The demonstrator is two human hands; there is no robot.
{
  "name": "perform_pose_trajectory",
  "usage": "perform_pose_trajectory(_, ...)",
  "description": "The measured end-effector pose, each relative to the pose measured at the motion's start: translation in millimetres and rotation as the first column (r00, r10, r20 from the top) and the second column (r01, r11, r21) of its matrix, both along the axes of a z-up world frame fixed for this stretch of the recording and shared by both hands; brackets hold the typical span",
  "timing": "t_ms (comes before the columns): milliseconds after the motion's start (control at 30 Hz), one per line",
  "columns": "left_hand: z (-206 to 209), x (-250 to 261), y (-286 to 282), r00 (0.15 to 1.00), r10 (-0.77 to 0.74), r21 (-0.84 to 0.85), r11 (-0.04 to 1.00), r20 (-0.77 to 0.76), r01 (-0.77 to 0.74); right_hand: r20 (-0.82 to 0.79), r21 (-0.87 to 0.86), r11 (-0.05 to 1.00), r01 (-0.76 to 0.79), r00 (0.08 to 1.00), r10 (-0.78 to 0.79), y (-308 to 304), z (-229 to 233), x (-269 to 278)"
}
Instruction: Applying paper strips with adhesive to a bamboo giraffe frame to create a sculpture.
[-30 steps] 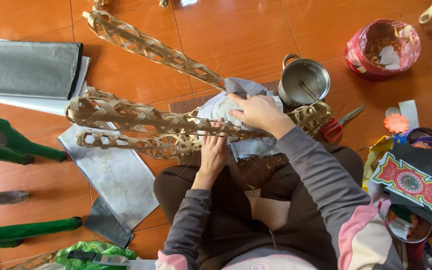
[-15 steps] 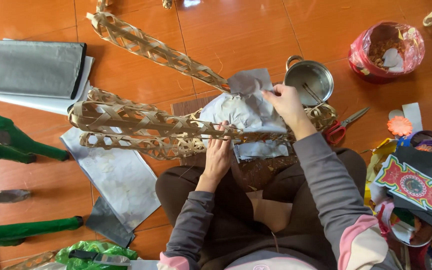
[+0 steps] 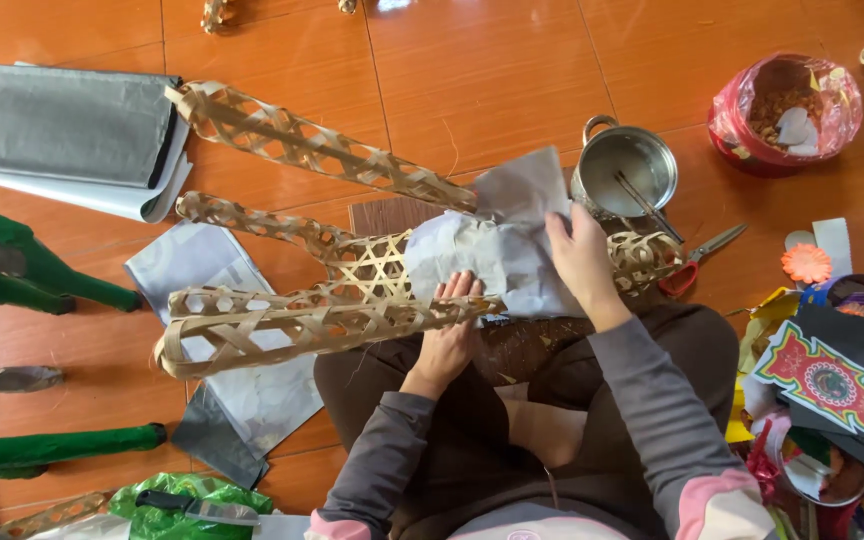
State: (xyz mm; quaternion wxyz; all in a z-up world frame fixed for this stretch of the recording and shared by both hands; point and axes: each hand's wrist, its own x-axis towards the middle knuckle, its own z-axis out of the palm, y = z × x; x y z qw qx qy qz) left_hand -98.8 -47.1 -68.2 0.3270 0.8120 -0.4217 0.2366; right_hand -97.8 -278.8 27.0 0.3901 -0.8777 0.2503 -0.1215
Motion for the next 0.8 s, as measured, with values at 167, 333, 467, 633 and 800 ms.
perform_pose_trajectory(167,-0.1,9.8,1.1,0.992,-0.098,-0.089,0.992,-0.080,0.090,0.125,-0.008,0.998,0.059,0.991,-0.058,16.3,1.1,-24.3)
perform_pose_trajectory(333,37.8,17.5,0.7,0.995,-0.102,-0.144,0.985,-0.012,0.099,0.049,-0.114,0.977,0.179,0.983,-0.174,4.7,-12.0,-6.2)
perform_pose_trajectory(467,30.6,14.6,2.1,0.997,-0.081,-0.100,0.992,0.004,0.081,0.076,-0.070,0.970,0.231,0.971,-0.226,0.9,-30.1,0.4)
perform_pose_trajectory(633,12.8,2.2,7.3,0.991,-0.120,0.003,0.993,-0.066,0.120,0.164,-0.023,0.979,0.203,0.967,-0.197,17.6,-16.9,-0.7)
perform_pose_trajectory(800,25.6,-0.5,8.7,0.993,-0.110,-0.001,0.994,-0.052,0.110,0.179,0.042,0.973,0.228,0.956,-0.231,13.8,-32.9,-6.1)
